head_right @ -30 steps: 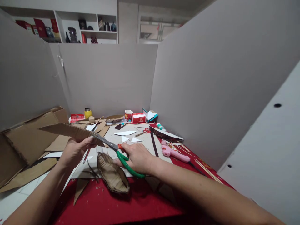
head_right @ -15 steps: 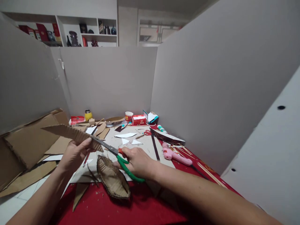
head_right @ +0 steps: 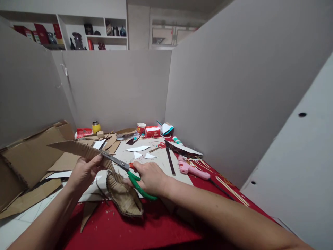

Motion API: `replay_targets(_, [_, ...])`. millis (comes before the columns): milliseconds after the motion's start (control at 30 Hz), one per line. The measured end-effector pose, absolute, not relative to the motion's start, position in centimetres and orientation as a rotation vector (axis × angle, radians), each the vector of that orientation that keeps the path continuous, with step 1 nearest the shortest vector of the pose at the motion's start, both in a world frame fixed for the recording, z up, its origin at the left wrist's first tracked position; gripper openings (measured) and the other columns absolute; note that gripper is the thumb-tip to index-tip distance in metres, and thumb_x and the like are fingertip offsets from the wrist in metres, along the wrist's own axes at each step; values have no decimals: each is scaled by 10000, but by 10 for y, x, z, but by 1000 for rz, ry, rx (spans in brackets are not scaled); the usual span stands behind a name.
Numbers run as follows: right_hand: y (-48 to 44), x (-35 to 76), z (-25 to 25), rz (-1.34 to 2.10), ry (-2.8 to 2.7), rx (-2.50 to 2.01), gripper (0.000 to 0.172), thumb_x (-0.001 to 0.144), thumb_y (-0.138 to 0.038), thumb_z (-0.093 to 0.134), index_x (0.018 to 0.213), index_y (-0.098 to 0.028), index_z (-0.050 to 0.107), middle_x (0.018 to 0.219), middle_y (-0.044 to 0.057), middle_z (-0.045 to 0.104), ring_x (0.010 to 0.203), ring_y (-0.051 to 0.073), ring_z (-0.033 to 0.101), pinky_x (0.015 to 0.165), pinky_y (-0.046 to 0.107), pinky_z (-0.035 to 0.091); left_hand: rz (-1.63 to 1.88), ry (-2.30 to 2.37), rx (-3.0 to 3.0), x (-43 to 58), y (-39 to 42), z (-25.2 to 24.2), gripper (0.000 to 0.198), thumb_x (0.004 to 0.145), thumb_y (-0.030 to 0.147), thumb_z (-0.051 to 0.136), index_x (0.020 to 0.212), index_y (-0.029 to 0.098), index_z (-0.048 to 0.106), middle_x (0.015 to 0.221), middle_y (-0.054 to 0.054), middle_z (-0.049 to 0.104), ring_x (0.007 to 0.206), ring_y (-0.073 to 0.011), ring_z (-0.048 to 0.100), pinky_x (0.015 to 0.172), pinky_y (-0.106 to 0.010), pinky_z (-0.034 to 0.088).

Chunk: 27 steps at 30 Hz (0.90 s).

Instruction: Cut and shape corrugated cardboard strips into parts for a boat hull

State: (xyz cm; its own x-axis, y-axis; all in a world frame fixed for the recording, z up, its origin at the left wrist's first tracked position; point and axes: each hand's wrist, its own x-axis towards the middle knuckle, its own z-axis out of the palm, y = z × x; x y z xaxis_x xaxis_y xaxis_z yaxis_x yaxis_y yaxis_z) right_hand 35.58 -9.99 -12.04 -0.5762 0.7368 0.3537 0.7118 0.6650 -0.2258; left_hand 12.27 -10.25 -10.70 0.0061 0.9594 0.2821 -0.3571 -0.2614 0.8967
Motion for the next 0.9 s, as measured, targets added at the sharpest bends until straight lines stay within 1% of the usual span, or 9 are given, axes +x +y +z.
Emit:
replay_targets(100, [-97,357,-129,160,-2409,-1056,364,863,-556,508,830,-195,546,602,14,563,535,163,482,539,257,290,1504,757,1146,124,-104,-107,254,700,293,817,892,149,734,843,-44,748,735,-184,693,636,-280,582])
replay_targets(200, [-96,356,-135,250,-2360,-986,356,867,-551,501,776,-207,507,560,-21,480,505,138,407,526,252,280,1471,763,1136,128,-107,-107,256,696,318,818,861,143,729,776,-42,741,684,-180,686,609,-278,576])
replay_targets(367, [-95,351,-135,467,-2170,-923,383,817,-543,590,689,-215,438,565,-52,411,517,111,337,529,248,294,1398,762,1137,133,-111,-106,267,704,355,800,824,132,716,722,-48,719,637,-181,668,562,-281,557])
replay_targets(467, [-93,347,-129,552,-2017,-929,416,844,-566,555,672,-216,412,563,-59,385,521,107,352,515,240,324,1345,762,1160,134,-112,-104,279,715,373,785,830,131,706,743,-52,711,650,-182,660,563,-280,547])
replay_targets(567, [-92,343,-117,719,-1877,-938,412,874,-588,507,710,-223,407,518,-77,387,442,97,388,429,221,333,1242,749,1211,133,-114,-103,307,714,377,781,882,131,709,779,-67,715,662,-190,658,591,-291,541])
replay_targets(667, [-91,336,-104,1015,-1705,-846,387,793,-543,651,784,-217,443,567,-69,506,411,88,451,379,202,367,1112,731,1278,135,-117,-104,308,704,364,786,894,131,721,769,-74,719,662,-197,656,623,-294,526])
replay_targets(767, [-91,325,-97,1177,-1586,-693,418,676,-424,791,843,-216,469,758,-30,610,514,94,539,428,205,455,1006,726,1340,138,-121,-106,268,668,342,806,828,141,728,700,-55,703,655,-206,651,634,-294,514])
replay_targets(833, [-91,318,-96,1176,-1545,-625,417,654,-385,809,844,-216,478,823,-26,602,564,98,555,455,214,486,942,731,1372,140,-124,-107,252,631,320,827,789,150,727,661,-41,692,647,-214,649,626,-298,511])
replay_targets(900, [-91,314,-97,1139,-1534,-598,386,673,-380,795,816,-215,477,756,-49,559,536,91,533,453,217,477,897,741,1394,140,-125,-109,257,592,302,849,766,159,724,649,-33,689,649,-221,648,610,-294,507])
